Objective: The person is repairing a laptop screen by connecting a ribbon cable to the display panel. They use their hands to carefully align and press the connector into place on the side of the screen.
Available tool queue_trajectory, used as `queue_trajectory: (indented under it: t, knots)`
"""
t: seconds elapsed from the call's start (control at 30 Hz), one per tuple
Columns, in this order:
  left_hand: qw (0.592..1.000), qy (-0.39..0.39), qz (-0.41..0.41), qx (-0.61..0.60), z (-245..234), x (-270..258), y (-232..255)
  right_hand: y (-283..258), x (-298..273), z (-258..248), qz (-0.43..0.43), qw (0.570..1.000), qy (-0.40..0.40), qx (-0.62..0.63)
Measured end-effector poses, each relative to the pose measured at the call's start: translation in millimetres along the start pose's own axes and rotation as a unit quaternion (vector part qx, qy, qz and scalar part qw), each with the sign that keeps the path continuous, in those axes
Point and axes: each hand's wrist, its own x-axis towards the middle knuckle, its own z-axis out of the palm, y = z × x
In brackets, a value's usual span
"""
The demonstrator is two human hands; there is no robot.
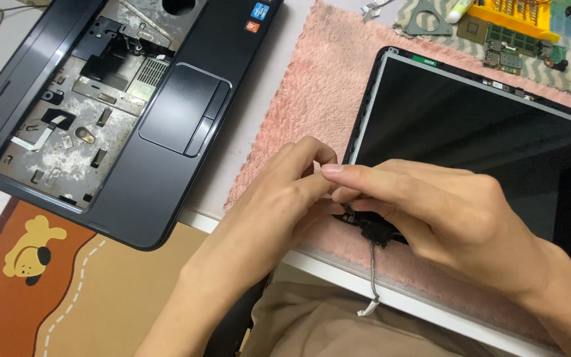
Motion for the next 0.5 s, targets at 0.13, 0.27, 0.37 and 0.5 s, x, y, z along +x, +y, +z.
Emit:
queue_trajectory:
  t: [0.13,0.27,0.37,0.5]
  knots:
    - [1.0,0.002,0.014,-0.017,-2.3,0.7,-1.8,1.7,-0.6,2.8,-0.004,1.0,0.015,-0.007]
    - [0.999,-0.022,-0.009,-0.034,-4.0,-0.4,-2.1,1.8,-0.9,4.1,-0.011,1.0,0.016,0.002]
    - [1.0,-0.018,-0.002,-0.025,-2.0,-0.8,-5.8,3.7,-3.1,5.5,-0.013,1.0,0.021,0.002]
    - [0.999,-0.024,-0.006,-0.028,-4.2,-1.2,-5.2,6.5,-4.5,7.2,-0.017,0.999,0.036,0.007]
